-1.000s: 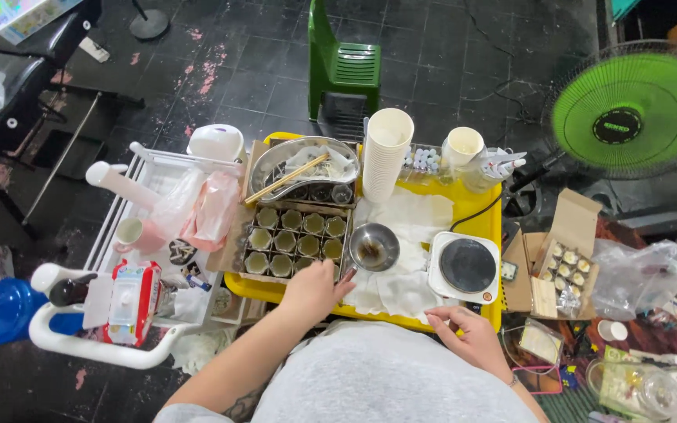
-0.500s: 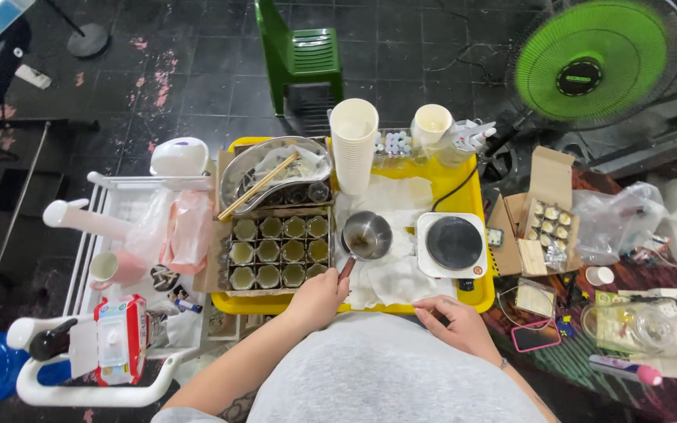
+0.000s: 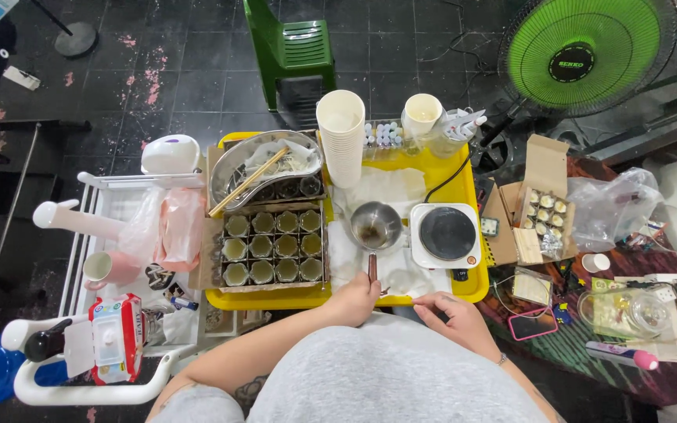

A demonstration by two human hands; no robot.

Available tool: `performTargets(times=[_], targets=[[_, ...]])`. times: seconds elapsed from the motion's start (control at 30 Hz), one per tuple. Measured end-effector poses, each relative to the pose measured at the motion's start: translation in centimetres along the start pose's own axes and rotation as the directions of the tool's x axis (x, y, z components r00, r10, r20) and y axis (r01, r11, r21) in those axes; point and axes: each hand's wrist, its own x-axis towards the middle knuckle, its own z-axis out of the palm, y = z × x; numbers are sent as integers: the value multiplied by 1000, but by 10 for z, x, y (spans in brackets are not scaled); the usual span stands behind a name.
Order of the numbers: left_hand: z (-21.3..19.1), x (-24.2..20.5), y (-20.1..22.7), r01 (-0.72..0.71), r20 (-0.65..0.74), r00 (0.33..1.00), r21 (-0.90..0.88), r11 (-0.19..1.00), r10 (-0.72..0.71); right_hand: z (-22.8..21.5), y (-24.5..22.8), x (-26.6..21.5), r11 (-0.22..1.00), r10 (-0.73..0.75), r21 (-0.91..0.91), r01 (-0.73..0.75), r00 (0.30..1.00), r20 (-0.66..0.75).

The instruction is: The person sits at a candle-making workbench and repeatedly wipes the inside and outside of a white plastic pouring cup with tissue, setting the cup down and picking it back up to wipe more. They then use chopsticks to lift finished wicks out of a mold tray on the bench.

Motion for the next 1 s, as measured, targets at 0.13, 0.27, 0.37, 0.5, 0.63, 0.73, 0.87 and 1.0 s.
performTargets(times=[0.13,0.27,0.37,0.5,0.63,0.73,0.87,1.0], targets=[[4,9,-15,1,39,999,-3,1000,-1,3,7,4,1000,27,-11,-27,999,36],[-21,-6,7,-25,82,996,64,998,20,-11,-12,10,999,-42,27,42,999,-32],[-58,-12,23,0,52,999,219,976,-12,-30,-34,32,995,-75,63,83,990,-118],[-111,5,27,-46,-342,940,-137,990,-3,-52,-72,90,933,-348,-17,358,891,-293],[-104,86,-7,-256,-544,839,-388,885,5,-63,-158,153,784,-600,-68,617,725,-338],[-99,98,13,-351,-619,782,-343,871,71,-62,-193,203,668,-744,-324,670,603,-289],[-102,104,32,-328,-655,737,-131,935,166,-55,-175,248,643,-720,-542,541,668,-189],[-112,116,35,-334,-634,743,-73,940,215,-70,-130,244,836,-533,-325,441,794,-292]])
